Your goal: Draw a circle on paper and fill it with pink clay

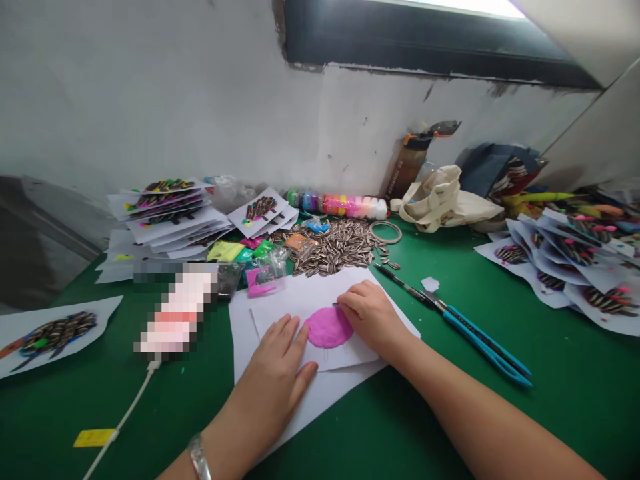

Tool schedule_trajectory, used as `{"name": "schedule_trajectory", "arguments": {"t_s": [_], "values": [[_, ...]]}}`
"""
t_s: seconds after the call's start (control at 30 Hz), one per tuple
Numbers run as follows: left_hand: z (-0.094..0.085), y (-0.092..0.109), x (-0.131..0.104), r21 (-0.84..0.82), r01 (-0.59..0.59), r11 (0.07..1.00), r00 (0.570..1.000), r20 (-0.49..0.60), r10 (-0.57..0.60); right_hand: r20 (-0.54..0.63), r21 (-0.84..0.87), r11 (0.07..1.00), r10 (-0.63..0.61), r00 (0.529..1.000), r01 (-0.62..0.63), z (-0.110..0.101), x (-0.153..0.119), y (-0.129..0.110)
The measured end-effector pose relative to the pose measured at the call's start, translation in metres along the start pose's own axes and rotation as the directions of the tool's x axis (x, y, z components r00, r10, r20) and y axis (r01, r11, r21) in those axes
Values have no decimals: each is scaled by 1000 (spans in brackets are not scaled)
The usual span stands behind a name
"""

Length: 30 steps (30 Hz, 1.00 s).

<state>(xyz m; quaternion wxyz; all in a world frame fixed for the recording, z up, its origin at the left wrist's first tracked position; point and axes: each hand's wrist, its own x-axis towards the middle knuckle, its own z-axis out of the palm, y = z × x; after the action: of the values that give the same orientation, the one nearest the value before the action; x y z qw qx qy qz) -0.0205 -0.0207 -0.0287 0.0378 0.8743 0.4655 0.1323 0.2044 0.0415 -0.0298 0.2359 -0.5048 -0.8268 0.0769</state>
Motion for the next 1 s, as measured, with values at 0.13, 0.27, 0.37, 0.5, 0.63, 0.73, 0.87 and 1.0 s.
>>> {"name": "schedule_trajectory", "arguments": {"t_s": [0.13,0.27,0.37,0.5,0.63,0.73,0.87,1.0], "values": [[-1,-1,1,-25,-5,1000,1000,-13,4,50,6,999,-41,998,41,-1,0,0],[-3,0,2,-38,-7,999,1000,-6,7,14,26,1000,-2,1000,2,-1,-1,5],[-4,0,2,-35,-5,999,1000,6,6,24,42,999,-12,1000,11,-1,-2,10],[-2,0,2,-31,-6,1000,1000,5,6,46,37,999,9,999,-10,-3,-4,13],[-2,0,2,-27,-4,1000,1000,2,4,61,23,999,43,997,-45,-8,-6,13],[-3,-1,2,-27,-9,1000,1000,12,10,91,22,999,24,996,-26,-12,-7,11],[-2,-2,1,-36,-7,999,1000,4,7,106,-28,995,103,989,-100,-15,-7,11],[1,-2,1,-57,-4,998,1000,-9,3,138,-19,997,76,988,-75,-17,-8,10]]}}
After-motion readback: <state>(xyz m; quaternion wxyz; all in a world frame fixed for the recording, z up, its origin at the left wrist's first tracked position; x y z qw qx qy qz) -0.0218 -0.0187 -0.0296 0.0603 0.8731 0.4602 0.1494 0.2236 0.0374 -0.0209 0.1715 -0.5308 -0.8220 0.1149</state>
